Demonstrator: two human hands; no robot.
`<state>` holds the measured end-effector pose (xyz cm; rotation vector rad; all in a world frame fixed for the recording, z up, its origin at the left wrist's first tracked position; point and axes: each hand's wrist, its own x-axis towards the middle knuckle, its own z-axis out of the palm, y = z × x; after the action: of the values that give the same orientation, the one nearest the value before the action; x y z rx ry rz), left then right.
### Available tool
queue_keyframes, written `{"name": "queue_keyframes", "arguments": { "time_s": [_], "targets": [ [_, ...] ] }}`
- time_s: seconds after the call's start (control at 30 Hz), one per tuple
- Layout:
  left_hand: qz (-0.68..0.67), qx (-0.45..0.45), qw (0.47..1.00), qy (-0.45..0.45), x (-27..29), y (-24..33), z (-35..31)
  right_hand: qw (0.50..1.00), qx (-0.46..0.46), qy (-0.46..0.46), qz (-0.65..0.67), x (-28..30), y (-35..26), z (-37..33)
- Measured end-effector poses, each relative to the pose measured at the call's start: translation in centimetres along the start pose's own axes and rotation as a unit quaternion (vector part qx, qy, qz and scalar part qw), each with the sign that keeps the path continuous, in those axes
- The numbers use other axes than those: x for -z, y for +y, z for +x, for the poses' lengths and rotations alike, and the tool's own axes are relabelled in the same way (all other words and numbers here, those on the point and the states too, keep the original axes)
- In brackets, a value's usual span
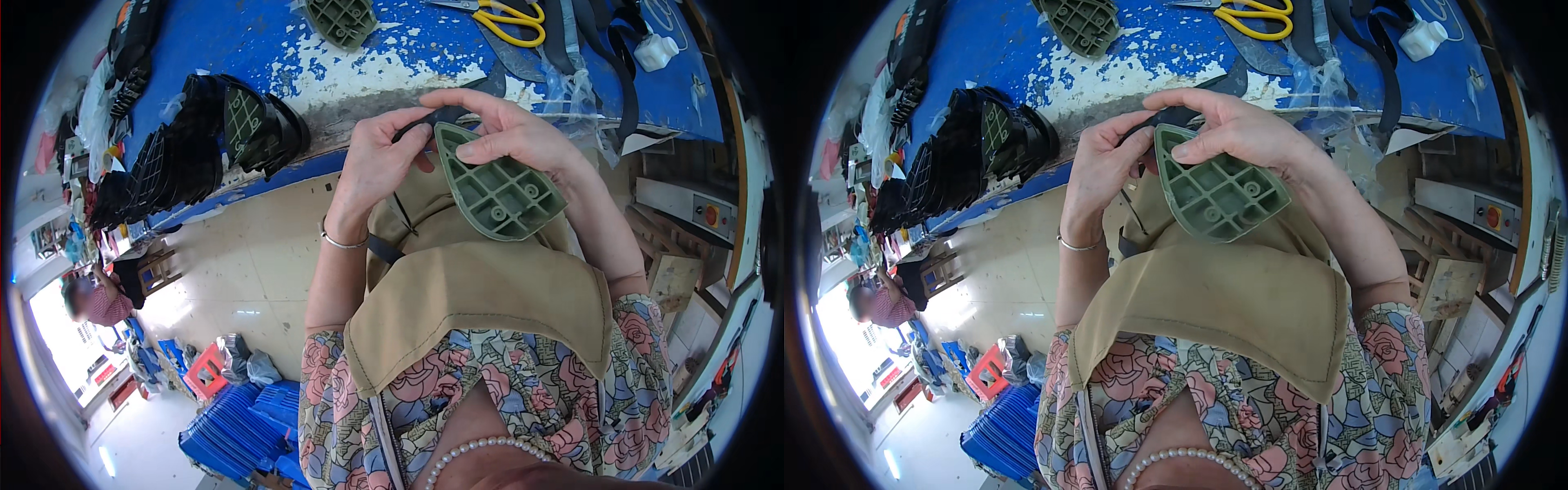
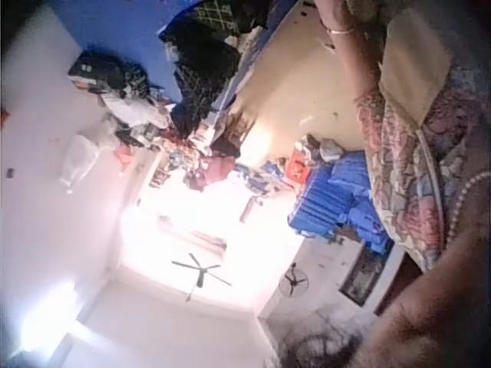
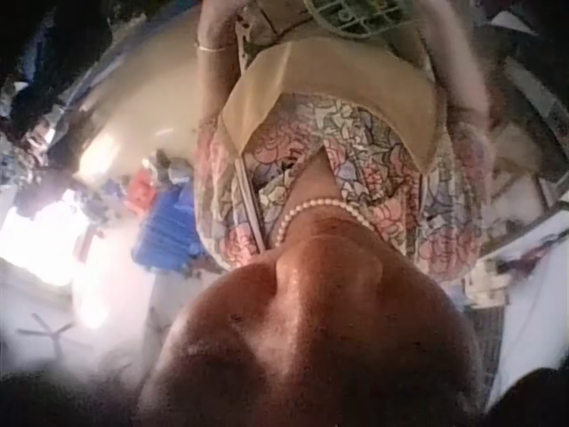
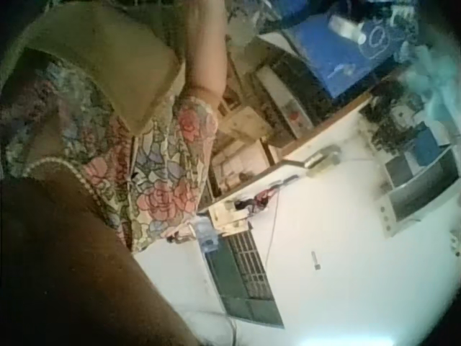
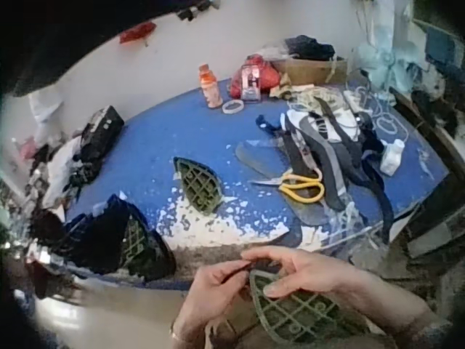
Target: The recorder is assembling various plastic and rubber molds with straps for footwear manufacturing.
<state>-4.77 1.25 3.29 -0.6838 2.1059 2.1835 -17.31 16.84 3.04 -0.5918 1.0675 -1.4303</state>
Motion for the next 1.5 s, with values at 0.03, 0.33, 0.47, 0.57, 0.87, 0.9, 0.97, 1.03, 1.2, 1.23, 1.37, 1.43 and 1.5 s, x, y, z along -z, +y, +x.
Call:
{"name": "queue_keyframes", "arguments": {
  "time_s": [0.03,0.33,0.47,0.57,0.87,0.9,0.97,1.03,1.2,1.23,1.37,1.43,1.5],
  "targets": [
    [0.000,0.000,1.000,0.000,0.0,0.1,-0.1,1.000,0.002,-0.008,0.000,0.3,0.3,0.2],
    [0.011,-0.010,1.000,0.010,-0.2,0.2,-0.4,1.000,-0.021,-0.003,0.000,0.5,0.2,0.4],
    [0.023,-0.014,1.000,0.004,-0.1,0.2,-0.4,0.999,-0.037,0.002,0.016,0.5,0.3,0.4],
    [0.024,-0.022,0.999,-0.003,-0.1,0.0,-0.3,0.998,-0.037,0.051,-0.004,0.2,-0.1,0.5],
    [0.193,-0.013,0.981,-0.026,1.6,-1.6,-0.8,0.970,0.024,0.229,-0.072,3.7,-1.2,0.9],
    [0.186,-0.029,0.982,-0.017,1.5,-1.6,-1.3,0.964,0.037,0.244,-0.094,3.6,-1.3,0.8],
    [0.211,-0.027,0.977,-0.025,1.2,-1.5,-1.6,0.956,0.034,0.268,-0.114,3.0,-1.6,0.8],
    [0.237,-0.024,0.971,-0.033,0.9,-1.7,-1.8,0.946,0.042,0.293,-0.132,2.8,-1.3,1.2],
    [0.209,-0.046,0.977,-0.020,-0.2,-2.5,-2.1,0.934,0.065,0.316,-0.151,3.0,-0.7,1.9],
    [0.211,-0.045,0.976,-0.022,-0.4,-2.5,-2.2,0.930,0.066,0.324,-0.158,2.9,-0.6,1.9],
    [0.220,-0.055,0.974,-0.023,-0.9,-2.7,-2.3,0.917,0.070,0.348,-0.180,2.1,-0.9,1.9],
    [0.213,-0.059,0.975,-0.022,-1.1,-2.9,-2.3,0.909,0.074,0.349,-0.214,1.8,-1.0,2.0],
    [0.228,-0.072,0.971,-0.020,-1.2,-2.9,-2.3,0.907,0.078,0.355,-0.212,1.9,-0.7,2.1]
  ]
}}
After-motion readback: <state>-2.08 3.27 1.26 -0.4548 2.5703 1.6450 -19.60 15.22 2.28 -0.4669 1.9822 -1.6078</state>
